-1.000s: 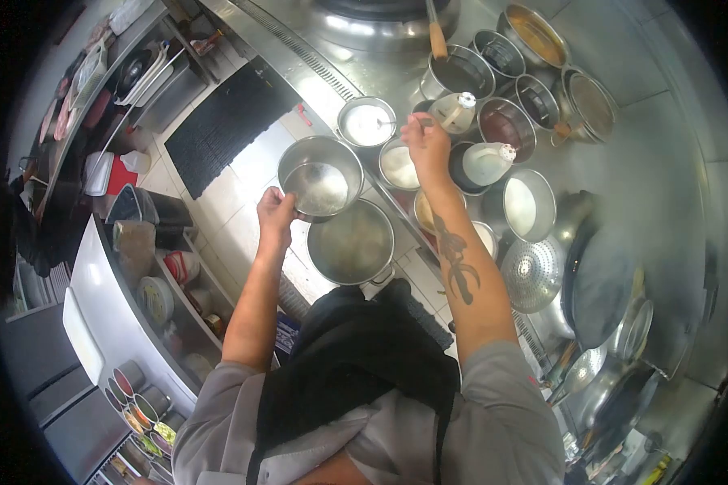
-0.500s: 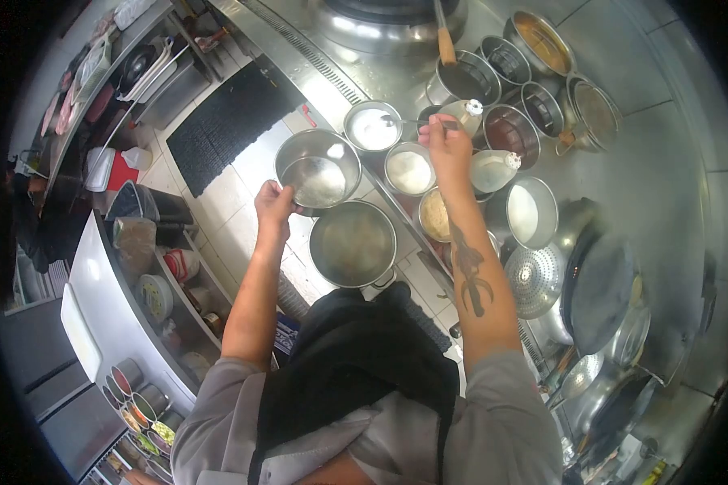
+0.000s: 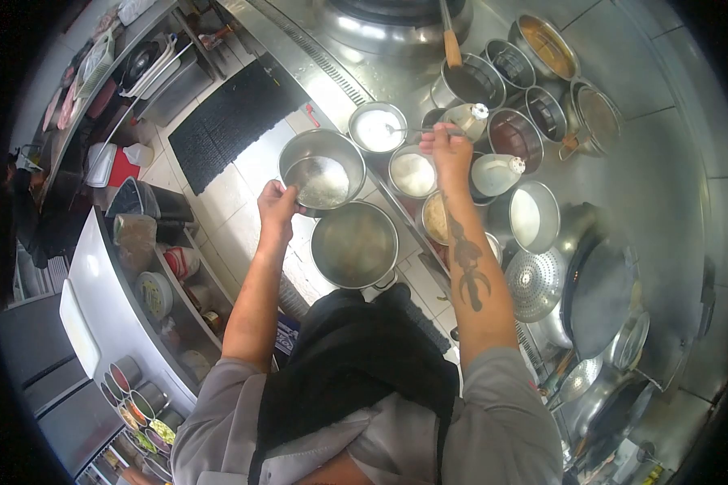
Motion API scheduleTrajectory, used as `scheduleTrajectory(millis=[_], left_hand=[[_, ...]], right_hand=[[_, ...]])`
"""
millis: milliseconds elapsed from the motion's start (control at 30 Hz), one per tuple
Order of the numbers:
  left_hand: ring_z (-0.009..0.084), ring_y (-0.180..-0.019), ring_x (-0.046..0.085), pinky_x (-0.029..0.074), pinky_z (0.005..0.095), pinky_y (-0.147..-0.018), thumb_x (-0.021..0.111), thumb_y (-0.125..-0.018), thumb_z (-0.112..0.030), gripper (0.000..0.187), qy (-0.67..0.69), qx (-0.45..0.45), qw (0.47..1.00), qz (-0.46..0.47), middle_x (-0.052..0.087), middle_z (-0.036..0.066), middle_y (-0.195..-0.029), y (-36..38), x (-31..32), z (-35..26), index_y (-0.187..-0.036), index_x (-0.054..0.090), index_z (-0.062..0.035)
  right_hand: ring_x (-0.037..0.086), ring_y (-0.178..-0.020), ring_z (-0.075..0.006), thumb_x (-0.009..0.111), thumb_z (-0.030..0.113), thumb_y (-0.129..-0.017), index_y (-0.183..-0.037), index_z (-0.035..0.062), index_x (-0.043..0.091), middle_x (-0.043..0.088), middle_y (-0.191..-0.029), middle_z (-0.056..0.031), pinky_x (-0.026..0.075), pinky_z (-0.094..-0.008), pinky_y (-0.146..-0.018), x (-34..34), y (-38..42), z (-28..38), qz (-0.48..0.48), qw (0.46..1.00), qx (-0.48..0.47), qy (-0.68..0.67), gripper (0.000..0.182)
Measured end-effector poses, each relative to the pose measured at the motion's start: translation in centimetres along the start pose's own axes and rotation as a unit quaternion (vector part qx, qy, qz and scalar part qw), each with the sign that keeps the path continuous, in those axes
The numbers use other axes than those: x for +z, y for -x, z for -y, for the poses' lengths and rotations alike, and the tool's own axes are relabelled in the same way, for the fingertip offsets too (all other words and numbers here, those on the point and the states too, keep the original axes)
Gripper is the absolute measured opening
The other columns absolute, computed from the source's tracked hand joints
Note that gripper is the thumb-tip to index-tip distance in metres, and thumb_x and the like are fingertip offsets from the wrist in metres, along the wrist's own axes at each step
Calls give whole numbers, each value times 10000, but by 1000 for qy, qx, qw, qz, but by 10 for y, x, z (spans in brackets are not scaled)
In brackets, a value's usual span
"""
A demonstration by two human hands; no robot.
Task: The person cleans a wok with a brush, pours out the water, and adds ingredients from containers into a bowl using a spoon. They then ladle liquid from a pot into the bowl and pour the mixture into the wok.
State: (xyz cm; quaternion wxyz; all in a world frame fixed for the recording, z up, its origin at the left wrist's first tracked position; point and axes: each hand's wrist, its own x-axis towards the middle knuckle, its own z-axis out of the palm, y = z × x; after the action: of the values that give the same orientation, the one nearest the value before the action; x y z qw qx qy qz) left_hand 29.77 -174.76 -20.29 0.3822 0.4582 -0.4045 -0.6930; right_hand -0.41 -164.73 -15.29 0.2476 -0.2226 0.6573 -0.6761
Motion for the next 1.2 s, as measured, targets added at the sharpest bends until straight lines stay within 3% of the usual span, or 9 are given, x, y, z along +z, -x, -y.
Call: scheduleTrajectory(millis=[133, 333, 500, 600, 833, 933, 1200], left_hand=[[122, -513, 533, 502, 261, -465, 618, -835, -19, 193, -4, 3, 1000, 1, 576, 70, -714, -1, -1, 0, -761, 451, -82], [135, -493, 532, 497, 274, -452, 602, -826, -7, 196, -3, 5, 1000, -5, 564, 72, -693, -3, 0, 2, -742, 441, -80], [143, -443, 518, 478, 276, -419, 592, -803, 7, 209, 16, 15, 1000, -14, 527, 60, -620, -2, 2, 1, -702, 426, -70], [130, -565, 555, 501, 259, -478, 616, -842, -28, 192, -16, -1, 1000, 4, 584, 76, -752, -3, -4, 3, -769, 449, -88], [113, -543, 540, 492, 251, -471, 616, -844, -27, 187, -2, 1, 1000, 10, 580, 65, -738, -3, -3, 3, -779, 451, -88], [113, -525, 534, 490, 250, -470, 614, -845, -28, 187, 4, 5, 1000, 18, 579, 63, -726, -3, -4, 2, -779, 450, -87], [118, -523, 531, 489, 256, -468, 620, -844, -42, 186, -8, 9, 1000, 12, 573, 64, -725, -5, -3, 1, -777, 452, -84]], right_hand=[[655, -661, -163, 579, 189, -956, -1066, -40, 586, 679, -799, -119, 550, -281, -625, -3, 10, 31, 15, 998, 23, -56, 254], [645, -651, -140, 579, 179, -956, -1051, -36, 587, 677, -785, -90, 519, -254, -614, 6, -2, 18, 25, 988, -101, 119, 235], [651, -647, -143, 576, 179, -956, -1063, -37, 576, 675, -782, -95, 532, -264, -612, 14, -3, -2, 47, 990, -81, 105, 241], [653, -664, -158, 575, 201, -961, -1064, -33, 578, 680, -805, -116, 540, -271, -624, 16, 0, -5, 48, 996, -51, 63, 256], [655, -654, -184, 576, 174, -955, -1082, -32, 566, 670, -807, -136, 553, -286, -614, 3, -2, -7, -28, 998, 48, -29, 242], [652, -659, -183, 574, 172, -955, -1086, -29, 566, 672, -824, -137, 550, -289, -618, -6, 4, 11, -15, 997, 43, -56, 240], [652, -670, -137, 573, 193, -960, -1045, -38, 587, 678, -785, -91, 526, -258, -634, 9, -2, 8, 34, 985, -99, 139, 246]])
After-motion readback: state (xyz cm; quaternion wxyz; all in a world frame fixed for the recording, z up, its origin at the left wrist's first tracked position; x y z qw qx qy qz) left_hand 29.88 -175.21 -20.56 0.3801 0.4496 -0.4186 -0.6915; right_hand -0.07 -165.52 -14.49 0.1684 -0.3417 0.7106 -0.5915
